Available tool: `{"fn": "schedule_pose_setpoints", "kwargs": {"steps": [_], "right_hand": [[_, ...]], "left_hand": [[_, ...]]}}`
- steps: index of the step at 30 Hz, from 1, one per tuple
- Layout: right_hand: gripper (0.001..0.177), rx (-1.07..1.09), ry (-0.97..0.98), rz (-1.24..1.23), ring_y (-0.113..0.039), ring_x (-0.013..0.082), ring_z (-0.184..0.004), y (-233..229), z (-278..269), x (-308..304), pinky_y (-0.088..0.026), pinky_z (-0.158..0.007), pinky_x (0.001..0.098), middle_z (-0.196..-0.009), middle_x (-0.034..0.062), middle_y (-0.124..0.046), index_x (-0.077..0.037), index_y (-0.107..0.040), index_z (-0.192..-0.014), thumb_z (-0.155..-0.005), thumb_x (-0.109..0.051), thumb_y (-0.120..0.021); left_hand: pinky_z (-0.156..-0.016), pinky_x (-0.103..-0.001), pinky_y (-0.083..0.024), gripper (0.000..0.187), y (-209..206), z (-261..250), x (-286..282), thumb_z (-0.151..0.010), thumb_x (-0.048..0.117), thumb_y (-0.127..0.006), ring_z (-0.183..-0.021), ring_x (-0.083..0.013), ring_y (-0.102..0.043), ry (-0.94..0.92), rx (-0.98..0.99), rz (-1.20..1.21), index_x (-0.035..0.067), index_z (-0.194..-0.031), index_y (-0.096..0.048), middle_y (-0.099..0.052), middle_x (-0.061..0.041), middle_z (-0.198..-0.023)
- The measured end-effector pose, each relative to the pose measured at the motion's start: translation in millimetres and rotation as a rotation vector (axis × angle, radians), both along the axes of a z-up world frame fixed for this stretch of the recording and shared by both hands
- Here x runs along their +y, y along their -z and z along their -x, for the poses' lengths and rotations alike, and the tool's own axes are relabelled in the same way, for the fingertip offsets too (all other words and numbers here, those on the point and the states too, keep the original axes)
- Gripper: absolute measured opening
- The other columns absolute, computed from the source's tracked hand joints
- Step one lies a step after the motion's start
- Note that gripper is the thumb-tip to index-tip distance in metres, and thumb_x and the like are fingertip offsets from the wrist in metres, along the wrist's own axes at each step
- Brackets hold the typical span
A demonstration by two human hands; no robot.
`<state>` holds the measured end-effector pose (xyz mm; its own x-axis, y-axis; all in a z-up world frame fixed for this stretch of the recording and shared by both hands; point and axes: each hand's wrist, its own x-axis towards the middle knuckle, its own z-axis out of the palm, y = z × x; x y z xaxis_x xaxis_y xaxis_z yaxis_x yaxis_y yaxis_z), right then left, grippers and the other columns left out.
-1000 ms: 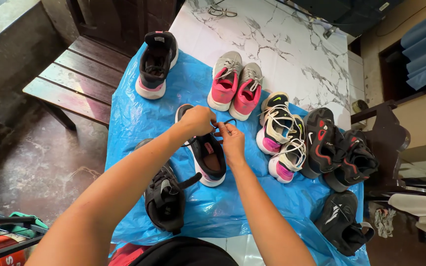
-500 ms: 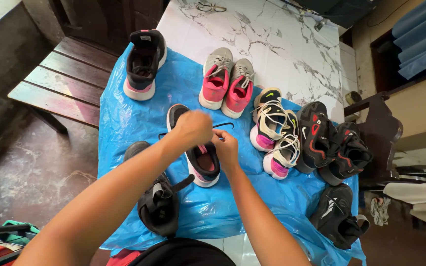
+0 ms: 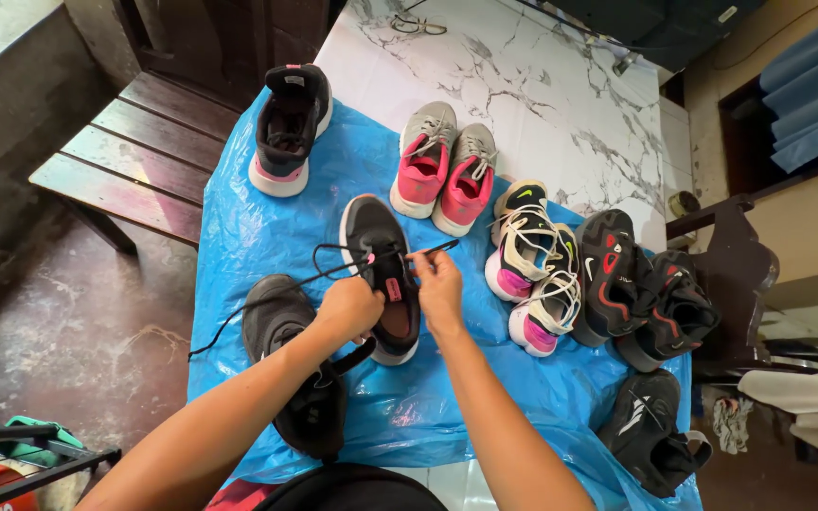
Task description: The person removes a black shoelace from a black sneaker and then re-laces the same shoe by threading the lace through the eyelets and tying it. Several other shoes are visible on the table but are not handled.
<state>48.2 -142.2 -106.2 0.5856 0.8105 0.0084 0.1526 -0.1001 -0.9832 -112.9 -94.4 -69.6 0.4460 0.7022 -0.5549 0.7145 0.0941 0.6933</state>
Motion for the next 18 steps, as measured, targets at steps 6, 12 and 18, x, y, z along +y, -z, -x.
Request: {"fn": "schedule_pose_setpoints", "kwargs": {"steps": [6,12,18], "right_hand": [[0.015,0.626,-0.049,-0.315,-0.072,0.0221,-0.100,-48.6,-35.2,-11.7,-0.059,-0.074,0.0396,-0.121,0.0088,-0.066,-0.010,-0.055,-0.105,-0.103,-0.024,-0.053],[0.032,0.233,-0.185,-0.235,-0.062,0.0129,-0.099,-60.2,-17.5,-18.6,-0.053,-0.083,0.0296,-0.115,0.0057,-0.066,-0.006,-0.066,-0.130,-0.100,-0.014,-0.070],[0.018,-0.078,-0.001,-0.201,-0.065,0.0093,-0.090,-74.6,-3.1,-16.0,-0.055,-0.080,0.0281,-0.114,0.0029,-0.072,0.001,-0.076,-0.106,-0.093,-0.012,-0.075]], "left_hand": [[-0.071,-0.051,-0.056,0.043,13.4,12.5,0.3,-0.097,0.032,-0.050,-0.073,-0.0422,-0.070,-0.083,-0.079,-0.333,-0.004,-0.086,-0.070,-0.071,-0.024,-0.076],[-0.079,-0.057,-0.050,0.038,1.5,4.9,-6.7,-0.100,0.034,-0.049,-0.085,-0.0481,-0.067,-0.099,-0.120,-0.521,-0.001,-0.096,-0.065,-0.070,-0.026,-0.083],[-0.075,-0.056,-0.051,0.037,-24.8,4.0,-10.4,-0.101,0.033,-0.049,-0.076,-0.0455,-0.067,-0.119,-0.150,-0.574,0.001,-0.095,-0.064,-0.070,-0.023,-0.076]]}}
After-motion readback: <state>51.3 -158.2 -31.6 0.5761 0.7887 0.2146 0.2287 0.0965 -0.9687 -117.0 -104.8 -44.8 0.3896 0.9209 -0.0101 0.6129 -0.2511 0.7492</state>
